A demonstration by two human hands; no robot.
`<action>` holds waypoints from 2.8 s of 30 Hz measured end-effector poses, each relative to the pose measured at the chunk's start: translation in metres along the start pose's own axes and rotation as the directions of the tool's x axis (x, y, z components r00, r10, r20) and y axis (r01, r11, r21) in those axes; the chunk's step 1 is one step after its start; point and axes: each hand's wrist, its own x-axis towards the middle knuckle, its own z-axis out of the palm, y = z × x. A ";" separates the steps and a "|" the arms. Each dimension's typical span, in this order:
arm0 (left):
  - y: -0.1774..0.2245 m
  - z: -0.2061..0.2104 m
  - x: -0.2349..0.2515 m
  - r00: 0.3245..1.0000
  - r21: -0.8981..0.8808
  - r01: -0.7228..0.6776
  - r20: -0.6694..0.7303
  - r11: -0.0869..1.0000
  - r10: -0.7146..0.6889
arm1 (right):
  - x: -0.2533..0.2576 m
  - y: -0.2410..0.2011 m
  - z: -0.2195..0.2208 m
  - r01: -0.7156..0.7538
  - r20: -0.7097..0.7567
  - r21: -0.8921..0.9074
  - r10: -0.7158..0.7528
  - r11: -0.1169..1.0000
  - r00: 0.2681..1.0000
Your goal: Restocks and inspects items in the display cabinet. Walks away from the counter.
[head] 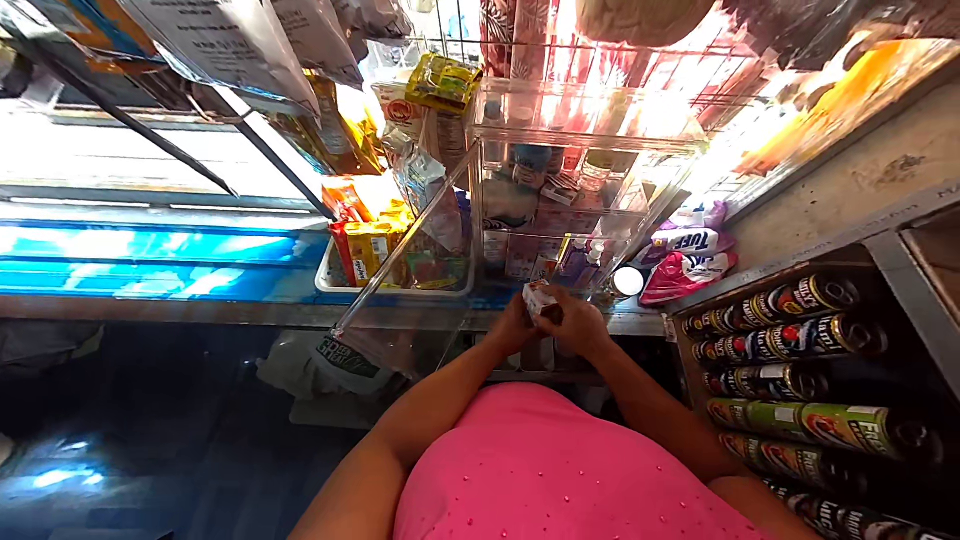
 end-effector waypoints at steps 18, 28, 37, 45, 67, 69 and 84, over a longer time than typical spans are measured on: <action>-0.010 -0.020 -0.002 0.945 -0.052 0.031 -0.324 0.998 -0.047 | 0.066 -0.029 0.020 -0.068 -0.079 0.185 0.083 0.980 0.993; -0.026 -0.026 -0.013 0.985 -0.038 0.072 -0.157 0.997 -0.077 | 0.095 -0.030 0.055 0.035 -0.282 0.207 0.026 0.978 0.959; -0.027 -0.022 -0.007 0.943 -0.155 0.114 -0.293 0.981 -0.156 | 0.070 -0.028 0.045 0.034 -0.191 0.274 0.019 0.961 0.981; 0.003 -0.021 -0.012 0.994 -0.355 0.038 -0.086 0.934 -0.073 | 0.027 0.015 0.025 0.044 -0.106 0.590 0.023 0.806 0.994; 0.043 -0.027 -0.027 0.946 -0.539 -0.201 -0.324 0.818 0.018 | 0.059 -0.053 -0.113 0.360 -0.411 -0.330 -0.476 0.873 0.778; 0.042 -0.034 -0.032 0.949 -0.589 -0.161 -0.312 0.792 -0.039 | 0.047 -0.055 -0.107 0.366 -0.297 -0.219 -0.419 0.905 0.858; 0.000 -0.019 -0.049 0.969 -0.516 0.240 0.072 0.822 -0.238 | -0.007 0.013 0.023 -0.271 0.427 0.502 0.037 0.821 0.903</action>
